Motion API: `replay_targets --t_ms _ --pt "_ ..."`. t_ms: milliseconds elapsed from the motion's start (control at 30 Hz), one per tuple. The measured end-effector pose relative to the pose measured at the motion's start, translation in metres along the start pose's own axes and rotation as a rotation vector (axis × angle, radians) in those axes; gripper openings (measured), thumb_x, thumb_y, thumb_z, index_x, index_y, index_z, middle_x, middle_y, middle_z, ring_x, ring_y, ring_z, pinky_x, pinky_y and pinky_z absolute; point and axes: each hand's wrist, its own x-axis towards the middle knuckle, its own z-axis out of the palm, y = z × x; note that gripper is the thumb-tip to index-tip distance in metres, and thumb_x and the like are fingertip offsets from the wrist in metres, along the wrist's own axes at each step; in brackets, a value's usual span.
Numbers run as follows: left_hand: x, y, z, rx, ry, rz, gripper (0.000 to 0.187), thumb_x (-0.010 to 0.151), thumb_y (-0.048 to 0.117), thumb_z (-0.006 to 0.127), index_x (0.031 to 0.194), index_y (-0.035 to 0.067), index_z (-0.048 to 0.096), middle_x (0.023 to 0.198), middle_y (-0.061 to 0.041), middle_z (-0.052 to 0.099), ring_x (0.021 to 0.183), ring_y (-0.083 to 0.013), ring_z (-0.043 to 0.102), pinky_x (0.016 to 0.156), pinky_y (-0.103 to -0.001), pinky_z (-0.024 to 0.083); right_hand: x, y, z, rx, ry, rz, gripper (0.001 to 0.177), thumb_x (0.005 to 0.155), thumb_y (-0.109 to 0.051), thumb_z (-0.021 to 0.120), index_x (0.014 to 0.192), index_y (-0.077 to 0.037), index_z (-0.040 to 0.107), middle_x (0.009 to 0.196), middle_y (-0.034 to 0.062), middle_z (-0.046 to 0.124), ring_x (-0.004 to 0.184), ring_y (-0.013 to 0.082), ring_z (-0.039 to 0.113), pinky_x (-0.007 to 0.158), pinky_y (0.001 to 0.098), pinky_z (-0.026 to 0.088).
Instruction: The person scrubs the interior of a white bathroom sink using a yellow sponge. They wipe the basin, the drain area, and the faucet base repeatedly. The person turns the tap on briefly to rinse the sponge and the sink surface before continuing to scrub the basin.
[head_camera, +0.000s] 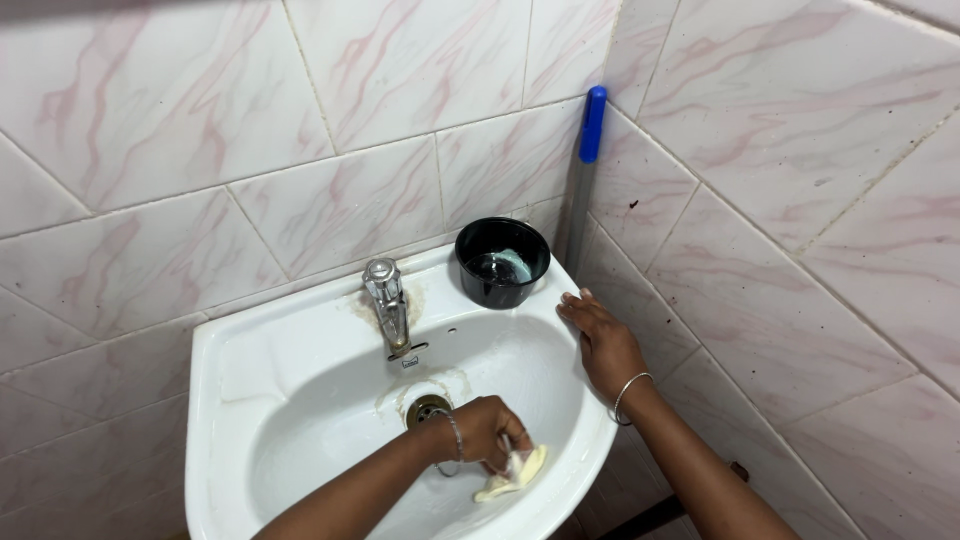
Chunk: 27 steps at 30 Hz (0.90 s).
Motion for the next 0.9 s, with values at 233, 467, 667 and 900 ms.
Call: replay_targets --t_ms 233,467,667,900 --pt "0.083 0.022 0.017 -0.116 0.571 0.241 0.027 0.080 -0.009 0.072 0.104 0.003 0.077 0.099 -0.012 0.078 0.087 -0.0199 0.072 0.081 -0.031 0.060 0.000 0.001 0.000 -0.005 0.000 0.013 0.045 0.086 0.013 0.051 0.121 -0.007 0.071 0.140 0.0099 0.062 0.142 0.0286 0.047 0.116 0.0398 0.041" --pt "0.129 0.021 0.006 -0.356 1.285 0.258 0.029 0.074 -0.013 0.073 0.100 0.000 0.074 0.105 -0.010 0.077 0.091 -0.0160 0.074 0.083 -0.028 0.059 -0.002 0.001 0.003 -0.034 0.016 0.016 0.041 0.089 0.011 0.051 0.119 -0.008 0.072 0.140 0.0092 0.063 0.141 0.0287 0.047 0.117 0.0404 0.039" --pt "0.074 0.014 0.011 0.011 0.441 0.163 0.037 0.073 0.000 0.083 0.109 0.008 0.077 0.110 -0.009 0.078 0.094 -0.0161 0.074 0.087 -0.029 0.060 -0.003 -0.001 0.002 0.006 0.027 0.014 0.040 0.089 0.010 0.053 0.118 -0.008 0.073 0.139 0.0076 0.064 0.141 0.0276 0.049 0.117 0.0387 0.042" --pt "0.007 -0.015 -0.006 0.163 -0.120 -0.036 0.037 0.072 -0.003 0.083 0.107 0.006 0.077 0.108 -0.006 0.077 0.090 -0.0118 0.070 0.084 -0.028 0.058 -0.002 -0.007 -0.003 0.011 0.018 0.035 0.039 0.088 0.011 0.053 0.116 -0.008 0.072 0.139 0.0072 0.063 0.141 0.0283 0.048 0.116 0.0391 0.041"
